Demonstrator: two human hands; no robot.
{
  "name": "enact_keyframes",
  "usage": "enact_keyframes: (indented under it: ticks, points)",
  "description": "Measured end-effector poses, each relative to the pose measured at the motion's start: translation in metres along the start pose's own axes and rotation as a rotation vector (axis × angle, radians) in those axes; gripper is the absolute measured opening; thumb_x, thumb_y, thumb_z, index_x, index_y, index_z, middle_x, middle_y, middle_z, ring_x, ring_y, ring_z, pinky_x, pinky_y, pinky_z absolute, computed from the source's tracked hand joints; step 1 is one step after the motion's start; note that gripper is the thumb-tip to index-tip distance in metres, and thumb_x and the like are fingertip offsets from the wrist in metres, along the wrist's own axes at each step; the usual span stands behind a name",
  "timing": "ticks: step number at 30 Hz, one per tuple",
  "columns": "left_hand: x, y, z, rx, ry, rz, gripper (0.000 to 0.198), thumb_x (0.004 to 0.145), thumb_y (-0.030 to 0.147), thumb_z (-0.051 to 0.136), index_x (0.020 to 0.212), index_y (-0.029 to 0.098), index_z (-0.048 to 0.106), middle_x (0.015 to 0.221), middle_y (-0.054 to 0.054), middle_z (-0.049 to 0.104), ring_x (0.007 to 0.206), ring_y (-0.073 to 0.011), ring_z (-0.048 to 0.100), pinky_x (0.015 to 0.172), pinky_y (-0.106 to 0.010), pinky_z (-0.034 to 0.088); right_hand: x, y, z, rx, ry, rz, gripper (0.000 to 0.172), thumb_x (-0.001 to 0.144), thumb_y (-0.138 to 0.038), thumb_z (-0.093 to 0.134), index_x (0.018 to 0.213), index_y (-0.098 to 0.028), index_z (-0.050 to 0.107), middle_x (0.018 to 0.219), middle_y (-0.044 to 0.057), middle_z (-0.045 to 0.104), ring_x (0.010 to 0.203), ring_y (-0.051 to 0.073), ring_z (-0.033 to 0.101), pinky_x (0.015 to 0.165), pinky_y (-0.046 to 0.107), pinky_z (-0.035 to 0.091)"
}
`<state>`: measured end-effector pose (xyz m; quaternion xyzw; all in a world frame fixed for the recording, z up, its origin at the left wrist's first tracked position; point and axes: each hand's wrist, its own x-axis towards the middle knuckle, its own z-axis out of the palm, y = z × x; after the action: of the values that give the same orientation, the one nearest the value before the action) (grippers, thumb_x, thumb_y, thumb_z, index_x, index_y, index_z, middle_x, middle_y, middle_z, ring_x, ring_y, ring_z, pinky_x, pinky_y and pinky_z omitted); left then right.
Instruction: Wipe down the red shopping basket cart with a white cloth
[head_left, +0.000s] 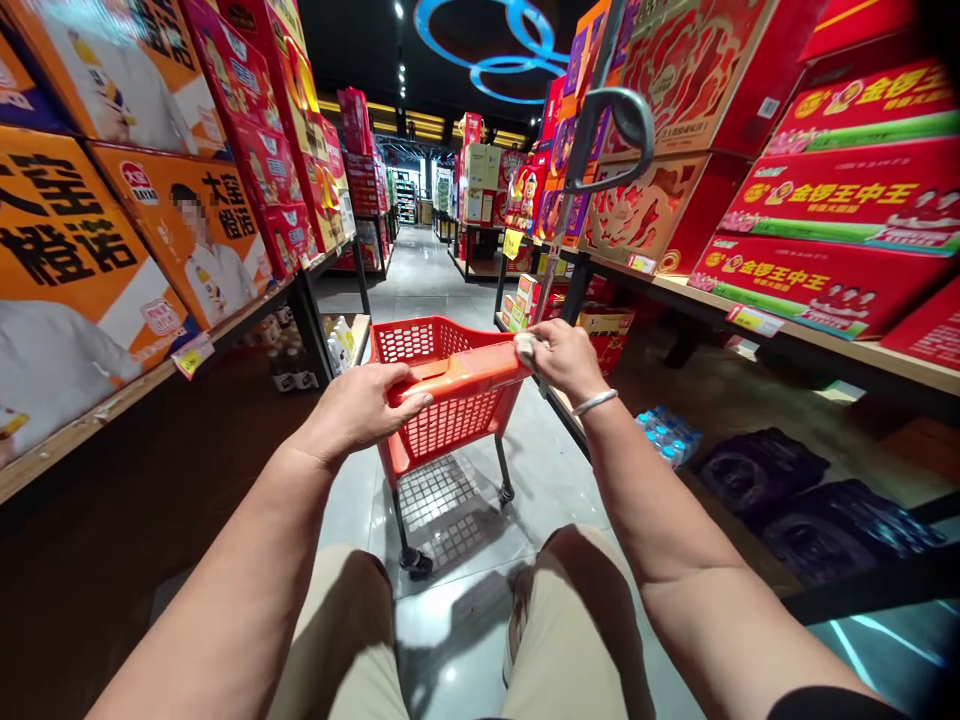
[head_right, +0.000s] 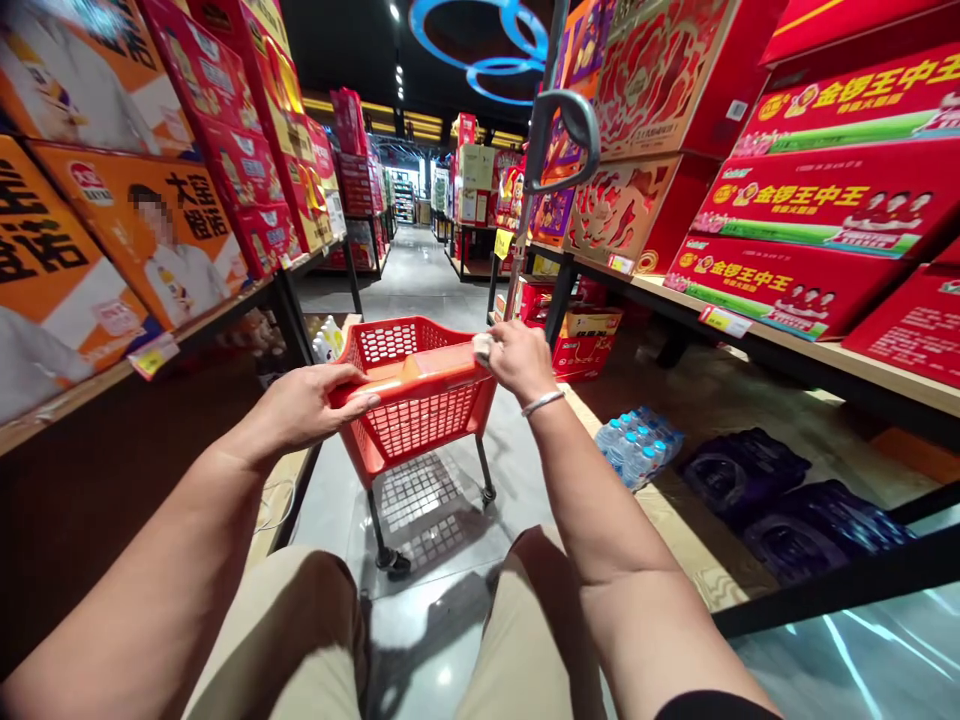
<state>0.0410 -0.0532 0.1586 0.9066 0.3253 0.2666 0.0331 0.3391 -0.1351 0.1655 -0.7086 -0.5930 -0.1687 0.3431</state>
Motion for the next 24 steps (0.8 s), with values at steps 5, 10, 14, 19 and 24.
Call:
enact_keyframes:
  ticks: [5, 10, 14, 19, 24]
  points:
    - [0.004, 0.037, 0.003, 0.230, -0.027, -0.020, 0.035, 0.090, 0.050, 0.059, 0.111, 0.024, 0.070, 0.103, -0.009, 0.077, 0.088, -0.0294, 0.070, 0.069, -0.033, 0.046, 0.001, -0.079, 0.011, 0.057, -0.120, -0.335, 0.020, 0.091, -0.020, 0.058, 0.101, -0.024, 0.075, 0.103, 0.004, 0.073, 0.091, 0.021, 0.061, 0.088, 0.037, 0.046]
    - [-0.001, 0.031, 0.005, 0.346, -0.085, -0.088, 0.044, 0.097, 0.058, 0.046, 0.117, 0.028, 0.071, 0.110, -0.008, 0.078, 0.092, -0.0309, 0.072, 0.064, -0.032, 0.042, -0.019, -0.071, 0.017, 0.117, -0.003, -0.549, 0.019, 0.097, -0.027, 0.058, 0.110, -0.024, 0.072, 0.119, 0.005, 0.070, 0.104, 0.022, 0.059, 0.096, 0.039, 0.044]
    - [-0.005, 0.022, -0.008, 0.365, -0.146, -0.111, 0.047, 0.097, 0.061, 0.043, 0.126, 0.034, 0.069, 0.116, -0.003, 0.077, 0.098, -0.0292, 0.072, 0.066, -0.032, 0.043, -0.026, 0.001, 0.018, 0.114, 0.234, -0.349, 0.020, 0.091, -0.026, 0.067, 0.110, -0.025, 0.072, 0.119, 0.006, 0.070, 0.111, 0.025, 0.059, 0.101, 0.043, 0.042]
    - [-0.005, 0.022, -0.013, 0.387, -0.162, -0.142, 0.049, 0.097, 0.061, 0.041, 0.132, 0.039, 0.067, 0.120, -0.001, 0.076, 0.105, -0.0292, 0.071, 0.073, -0.034, 0.047, -0.030, 0.035, 0.031, 0.172, 0.461, -0.061, 0.023, 0.088, -0.020, 0.061, 0.109, -0.024, 0.071, 0.116, 0.008, 0.068, 0.112, 0.025, 0.061, 0.103, 0.045, 0.043]
    - [-0.002, 0.024, -0.007, 0.382, -0.131, -0.123, 0.049, 0.098, 0.059, 0.039, 0.139, 0.042, 0.061, 0.128, 0.002, 0.074, 0.112, -0.0288, 0.070, 0.077, -0.035, 0.049, -0.066, -0.043, 0.052, 0.327, 0.559, -0.104, 0.028, 0.089, -0.016, 0.060, 0.113, -0.026, 0.069, 0.113, 0.007, 0.066, 0.111, 0.024, 0.060, 0.108, 0.048, 0.042]
